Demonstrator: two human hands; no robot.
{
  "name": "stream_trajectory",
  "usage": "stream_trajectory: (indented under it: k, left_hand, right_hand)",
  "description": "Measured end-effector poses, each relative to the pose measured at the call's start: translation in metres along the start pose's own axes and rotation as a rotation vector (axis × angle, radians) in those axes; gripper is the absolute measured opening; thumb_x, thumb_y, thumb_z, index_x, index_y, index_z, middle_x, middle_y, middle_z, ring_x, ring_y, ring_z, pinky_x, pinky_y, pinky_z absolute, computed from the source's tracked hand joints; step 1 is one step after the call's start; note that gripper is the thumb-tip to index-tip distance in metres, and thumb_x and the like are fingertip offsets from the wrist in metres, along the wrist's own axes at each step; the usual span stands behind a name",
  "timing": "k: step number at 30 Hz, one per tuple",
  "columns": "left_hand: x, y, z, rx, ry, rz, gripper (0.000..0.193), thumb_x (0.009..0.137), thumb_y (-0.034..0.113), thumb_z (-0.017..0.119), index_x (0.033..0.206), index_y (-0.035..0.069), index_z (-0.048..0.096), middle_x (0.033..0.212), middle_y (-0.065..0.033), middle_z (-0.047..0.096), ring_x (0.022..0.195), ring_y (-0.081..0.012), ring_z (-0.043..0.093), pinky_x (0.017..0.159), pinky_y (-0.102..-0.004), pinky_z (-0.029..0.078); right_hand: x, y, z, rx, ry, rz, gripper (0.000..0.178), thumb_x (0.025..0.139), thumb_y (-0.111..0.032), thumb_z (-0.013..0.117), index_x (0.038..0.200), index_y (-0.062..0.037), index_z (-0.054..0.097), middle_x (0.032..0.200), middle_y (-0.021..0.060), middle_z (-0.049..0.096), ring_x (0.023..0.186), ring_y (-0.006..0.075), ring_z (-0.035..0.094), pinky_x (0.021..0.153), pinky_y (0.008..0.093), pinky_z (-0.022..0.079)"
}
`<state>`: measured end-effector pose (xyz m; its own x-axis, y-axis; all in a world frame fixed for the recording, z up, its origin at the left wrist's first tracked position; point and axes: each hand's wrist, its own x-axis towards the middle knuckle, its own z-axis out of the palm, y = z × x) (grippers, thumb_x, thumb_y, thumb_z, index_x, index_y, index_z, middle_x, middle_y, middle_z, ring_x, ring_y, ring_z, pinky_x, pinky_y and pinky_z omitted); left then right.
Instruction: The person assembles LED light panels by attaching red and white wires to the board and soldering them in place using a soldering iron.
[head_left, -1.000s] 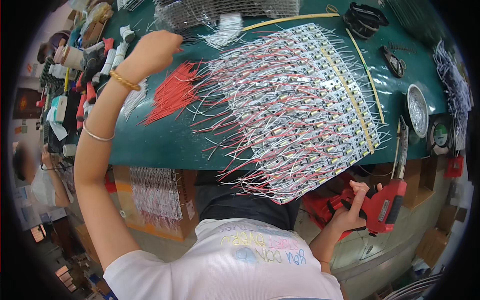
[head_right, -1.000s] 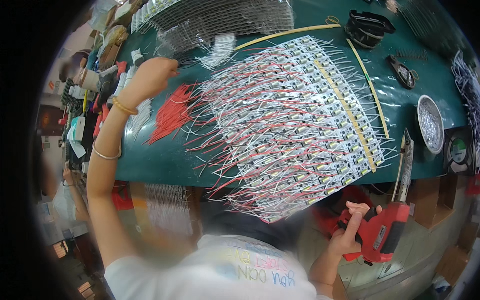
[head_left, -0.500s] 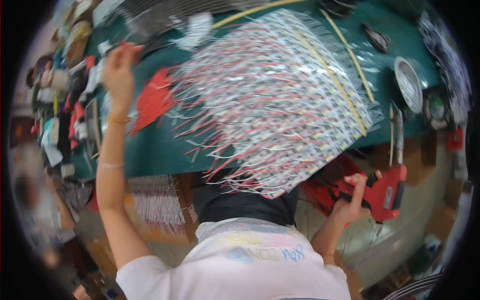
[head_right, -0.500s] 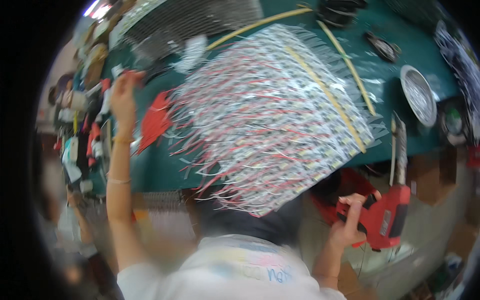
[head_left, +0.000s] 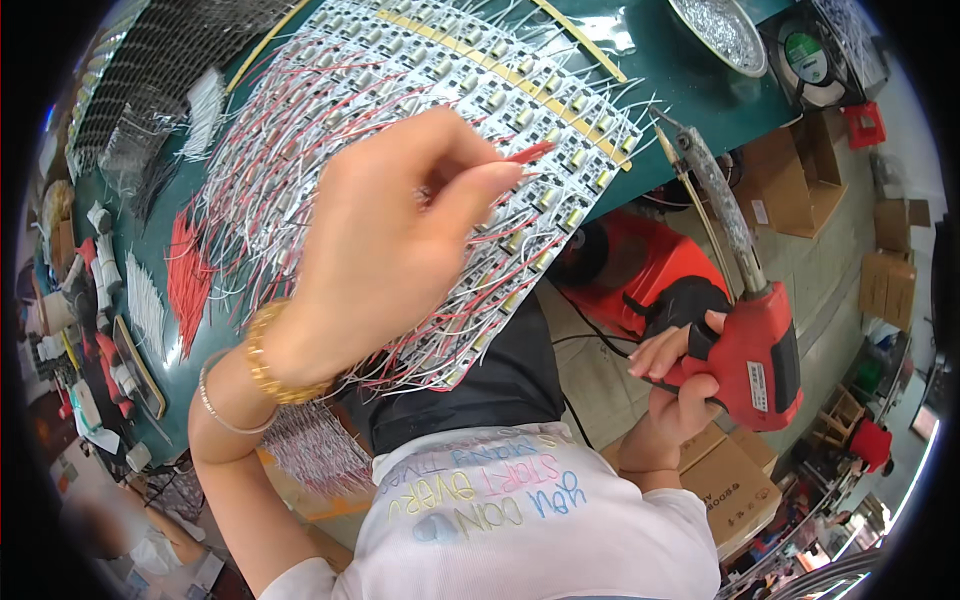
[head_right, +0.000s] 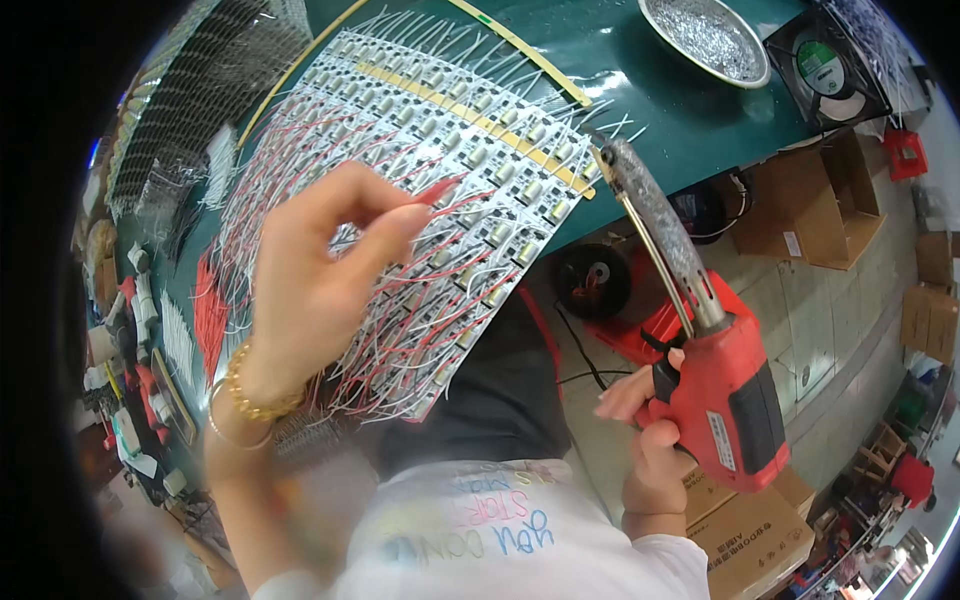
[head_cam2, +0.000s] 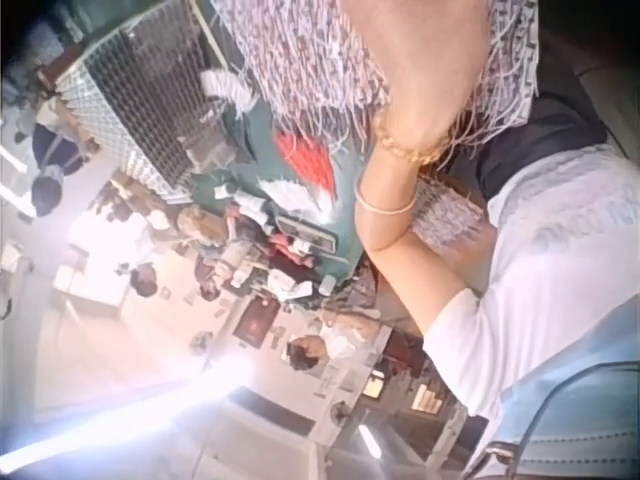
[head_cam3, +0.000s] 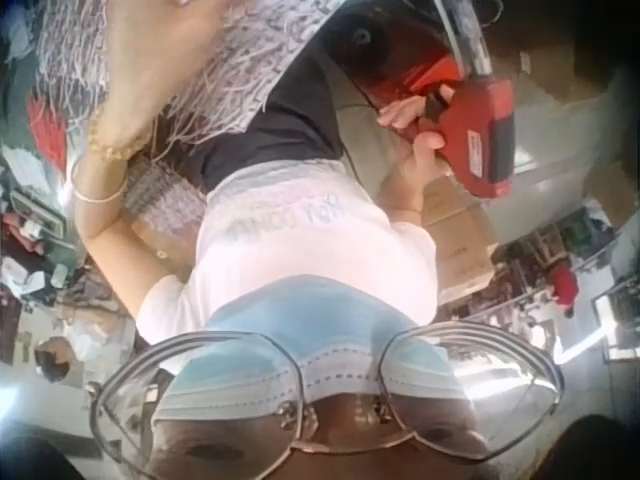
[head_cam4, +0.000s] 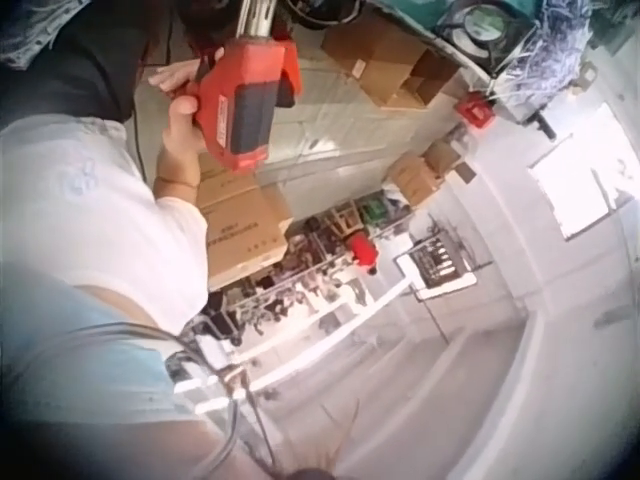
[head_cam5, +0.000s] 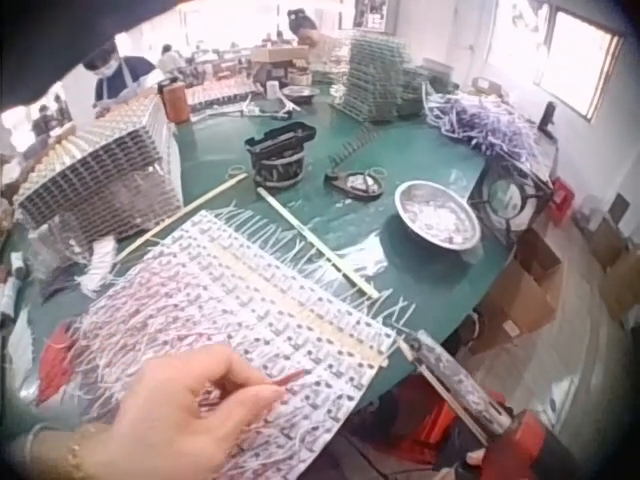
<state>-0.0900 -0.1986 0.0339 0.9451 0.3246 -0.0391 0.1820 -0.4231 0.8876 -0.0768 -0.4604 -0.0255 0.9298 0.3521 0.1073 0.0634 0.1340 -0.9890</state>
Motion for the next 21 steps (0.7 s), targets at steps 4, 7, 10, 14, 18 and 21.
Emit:
stream_trajectory:
  k: [4, 7, 10, 14, 18, 21]
  left_hand:
    - [0.007, -0.009, 0.031, 0.241, -0.009, 0.128, 0.011, 0.081, 0.008, 0.066, 0.077, 0.000, 0.061, 0.060, -0.0053, 0.059, 0.056, -0.0112, 0.054, 0.060, -0.0247, 0.040]
    - [0.007, -0.016, 0.039, 0.351, -0.011, 0.139, 0.013, 0.081, 0.012, 0.067, 0.073, 0.004, 0.060, 0.060, -0.0035, 0.061, 0.051, -0.0150, 0.050, 0.063, -0.0285, 0.036]
    - [0.011, -0.016, 0.045, 0.347, 0.005, 0.154, 0.012, 0.081, 0.012, 0.067, 0.074, 0.005, 0.060, 0.060, -0.0026, 0.060, 0.050, -0.0145, 0.050, 0.064, -0.0280, 0.035]
    - [0.012, -0.019, 0.046, 0.372, -0.006, 0.126, 0.012, 0.081, 0.012, 0.067, 0.074, 0.005, 0.061, 0.059, -0.0017, 0.060, 0.050, -0.0141, 0.049, 0.065, -0.0281, 0.035]
    - [0.013, -0.019, 0.052, 0.445, 0.023, 0.199, 0.012, 0.080, 0.012, 0.067, 0.073, 0.007, 0.060, 0.059, -0.0007, 0.059, 0.050, -0.0144, 0.048, 0.066, -0.0286, 0.034]
    - [0.013, -0.020, 0.054, 0.493, 0.055, 0.252, 0.011, 0.080, 0.011, 0.067, 0.073, 0.008, 0.060, 0.058, -0.0001, 0.059, 0.050, -0.0148, 0.047, 0.067, -0.0289, 0.034]
  right_hand:
    - [-0.010, -0.003, -0.019, -0.037, -0.024, 0.008, 0.073, 0.086, -0.056, 0.052, 0.126, 0.0022, 0.035, 0.054, -0.0018, 0.043, 0.044, 0.0110, 0.046, 0.052, 0.0278, 0.045]
    - [-0.015, -0.010, -0.029, 0.030, -0.049, 0.130, 0.083, 0.078, -0.067, 0.054, 0.123, 0.0009, 0.037, 0.050, -0.0053, 0.041, 0.039, 0.0102, 0.042, 0.049, 0.0266, 0.042]
    - [-0.009, -0.019, -0.032, 0.019, -0.133, 0.212, 0.082, 0.078, -0.067, 0.053, 0.122, 0.0011, 0.038, 0.050, -0.0053, 0.042, 0.040, 0.0105, 0.043, 0.048, 0.0262, 0.041]
    - [-0.013, -0.011, -0.026, -0.023, 0.001, 0.271, 0.082, 0.078, -0.068, 0.053, 0.119, 0.0016, 0.039, 0.050, -0.0049, 0.042, 0.041, 0.0109, 0.044, 0.048, 0.0263, 0.041]
    - [-0.009, -0.011, -0.026, -0.034, -0.017, 0.303, 0.079, 0.078, -0.068, 0.053, 0.116, 0.0012, 0.042, 0.050, -0.0039, 0.044, 0.041, 0.0111, 0.045, 0.048, 0.0268, 0.042]
    - [-0.014, -0.005, -0.035, -0.024, -0.044, 0.323, 0.077, 0.077, -0.067, 0.054, 0.113, 0.0007, 0.045, 0.050, -0.0033, 0.045, 0.042, 0.0112, 0.045, 0.048, 0.0269, 0.042]
